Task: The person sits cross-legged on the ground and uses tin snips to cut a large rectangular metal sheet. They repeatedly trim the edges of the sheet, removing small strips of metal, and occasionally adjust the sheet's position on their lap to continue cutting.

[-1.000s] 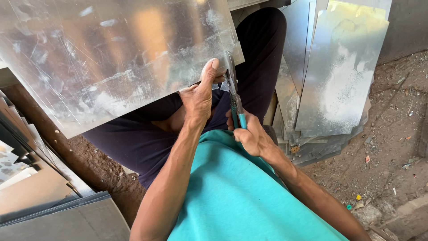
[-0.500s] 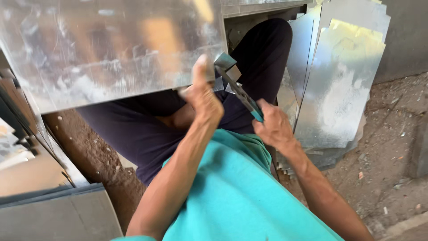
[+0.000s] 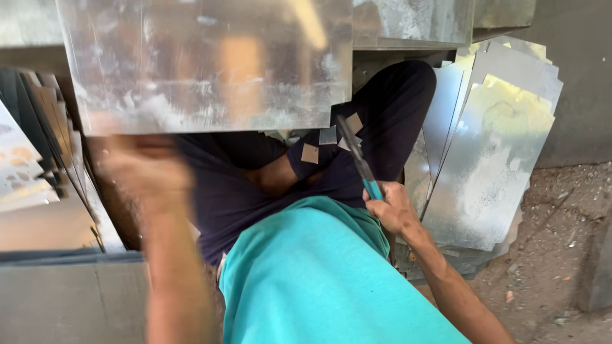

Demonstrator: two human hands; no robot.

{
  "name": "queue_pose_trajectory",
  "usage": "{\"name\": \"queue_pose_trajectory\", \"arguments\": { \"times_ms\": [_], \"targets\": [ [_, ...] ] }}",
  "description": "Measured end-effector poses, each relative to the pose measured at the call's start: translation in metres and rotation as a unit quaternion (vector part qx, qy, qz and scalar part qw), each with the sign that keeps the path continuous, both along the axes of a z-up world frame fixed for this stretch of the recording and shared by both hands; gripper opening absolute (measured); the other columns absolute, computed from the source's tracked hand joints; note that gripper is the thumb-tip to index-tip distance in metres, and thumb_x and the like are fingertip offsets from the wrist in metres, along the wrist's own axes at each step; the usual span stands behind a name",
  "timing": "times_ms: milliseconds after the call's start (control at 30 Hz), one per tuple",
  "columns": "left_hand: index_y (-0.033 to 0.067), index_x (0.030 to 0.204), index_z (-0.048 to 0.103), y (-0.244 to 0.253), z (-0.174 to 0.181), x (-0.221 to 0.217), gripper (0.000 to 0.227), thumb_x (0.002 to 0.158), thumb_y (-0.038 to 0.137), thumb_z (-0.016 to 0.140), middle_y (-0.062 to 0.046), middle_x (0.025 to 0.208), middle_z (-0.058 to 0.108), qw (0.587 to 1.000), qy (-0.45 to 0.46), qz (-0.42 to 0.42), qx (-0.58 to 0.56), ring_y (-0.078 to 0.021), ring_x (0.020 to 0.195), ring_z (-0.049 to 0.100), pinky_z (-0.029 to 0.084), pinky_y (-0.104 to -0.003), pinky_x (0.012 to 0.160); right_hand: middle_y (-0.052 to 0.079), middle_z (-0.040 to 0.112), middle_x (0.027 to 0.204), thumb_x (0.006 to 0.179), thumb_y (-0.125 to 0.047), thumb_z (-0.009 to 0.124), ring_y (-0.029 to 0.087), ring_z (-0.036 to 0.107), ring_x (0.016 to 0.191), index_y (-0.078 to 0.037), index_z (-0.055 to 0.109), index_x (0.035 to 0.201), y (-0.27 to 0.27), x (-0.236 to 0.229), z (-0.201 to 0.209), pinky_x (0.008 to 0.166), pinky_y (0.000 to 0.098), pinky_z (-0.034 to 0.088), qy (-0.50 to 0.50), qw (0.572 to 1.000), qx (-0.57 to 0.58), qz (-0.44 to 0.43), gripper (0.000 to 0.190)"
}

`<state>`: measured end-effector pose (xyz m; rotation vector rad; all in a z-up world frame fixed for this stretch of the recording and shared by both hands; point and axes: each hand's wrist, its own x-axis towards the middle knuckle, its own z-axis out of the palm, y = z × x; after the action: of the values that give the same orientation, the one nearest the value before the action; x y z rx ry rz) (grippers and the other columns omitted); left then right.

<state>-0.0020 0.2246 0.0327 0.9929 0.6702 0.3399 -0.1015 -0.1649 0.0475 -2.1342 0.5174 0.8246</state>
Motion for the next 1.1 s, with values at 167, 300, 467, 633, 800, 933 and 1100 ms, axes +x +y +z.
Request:
{"name": "queue_pose_trajectory", "arguments": {
  "times_ms": [167,300,467,633,800,933,1100],
  "targets": [
    [0.0073,0.094,0.069,-0.029,0.009,-0.009,0.024,0.105,0.024,0.055,-0.006,0.083,0.072,0.999,-0.03,-0.008,-0.031,-0.0164,0.072,0.069,0.064,-0.032,0.072,0.007,0.067,0.07,0.075,-0.009,0.058,0.017,0.065,0.06,0.0,0.067,0.085,0.021,-0.01,0.002,0.058,0.0316,0.054,0.026,0.998,0.046,0.042,0.016],
    [0.0038,0.099,0.078,-0.095,-0.036,-0.029,0.013,0.095,0.016,0.075,-0.006,0.088,0.077,0.987,-0.042,-0.135,-0.078,-0.0137,0.076,0.073,0.058,-0.026,0.07,0.007,0.068,0.098,0.067,-0.008,0.052,0.015,0.064,0.092,0.0,0.06,0.111,0.05,0.001,0.015,0.082,0.0323,0.051,0.013,0.976,0.179,0.119,0.045],
    [-0.0007,0.104,0.075,-0.105,-0.042,-0.031,0.016,0.096,0.013,0.076,-0.01,0.091,0.078,0.983,-0.054,-0.154,-0.086,-0.0145,0.079,0.075,0.059,-0.026,0.071,0.012,0.059,0.084,0.064,-0.012,0.05,0.021,0.052,0.073,0.003,0.062,0.112,0.091,0.021,0.028,0.068,0.0377,0.045,0.093,0.978,0.15,0.11,0.052],
    [-0.0035,0.106,0.074,-0.099,-0.021,-0.023,0.017,0.097,0.011,0.075,-0.012,0.092,0.078,0.979,-0.056,-0.168,-0.104,-0.0149,0.079,0.076,0.062,-0.026,0.073,0.008,0.062,0.091,0.059,-0.013,0.052,0.017,0.056,0.08,0.005,0.058,0.114,0.113,0.04,0.034,0.069,0.0334,0.049,0.048,0.976,0.192,0.093,0.058],
    [-0.0036,0.105,0.074,-0.104,-0.039,-0.028,0.017,0.096,0.011,0.075,-0.013,0.091,0.078,0.979,-0.046,-0.169,-0.108,-0.0146,0.079,0.075,0.062,-0.027,0.074,0.008,0.063,0.082,0.058,-0.012,0.05,0.016,0.054,0.064,0.004,0.061,0.105,0.11,0.046,0.033,0.054,0.0332,0.045,0.072,0.983,0.146,0.087,0.05],
    [-0.002,0.102,0.074,-0.101,-0.042,-0.033,0.014,0.095,0.011,0.075,-0.011,0.089,0.077,0.979,-0.063,-0.166,-0.098,-0.0127,0.076,0.073,0.061,-0.026,0.072,0.006,0.059,0.063,0.066,-0.014,0.05,0.015,0.049,0.053,0.002,0.062,0.082,0.106,0.044,0.029,0.049,0.033,0.041,0.03,0.985,0.118,0.124,0.025],
    [0.0022,0.092,0.072,-0.1,-0.026,0.016,0.027,0.107,0.024,0.07,0.002,0.069,0.053,0.98,-0.053,-0.133,0.136,-0.0057,0.06,0.042,0.033,-0.025,0.058,0.004,0.057,0.055,0.071,-0.014,0.055,0.014,0.052,0.05,-0.001,0.062,0.071,0.102,0.046,0.021,0.049,0.0322,0.042,-0.012,0.983,0.089,0.159,0.014]
  ]
}}
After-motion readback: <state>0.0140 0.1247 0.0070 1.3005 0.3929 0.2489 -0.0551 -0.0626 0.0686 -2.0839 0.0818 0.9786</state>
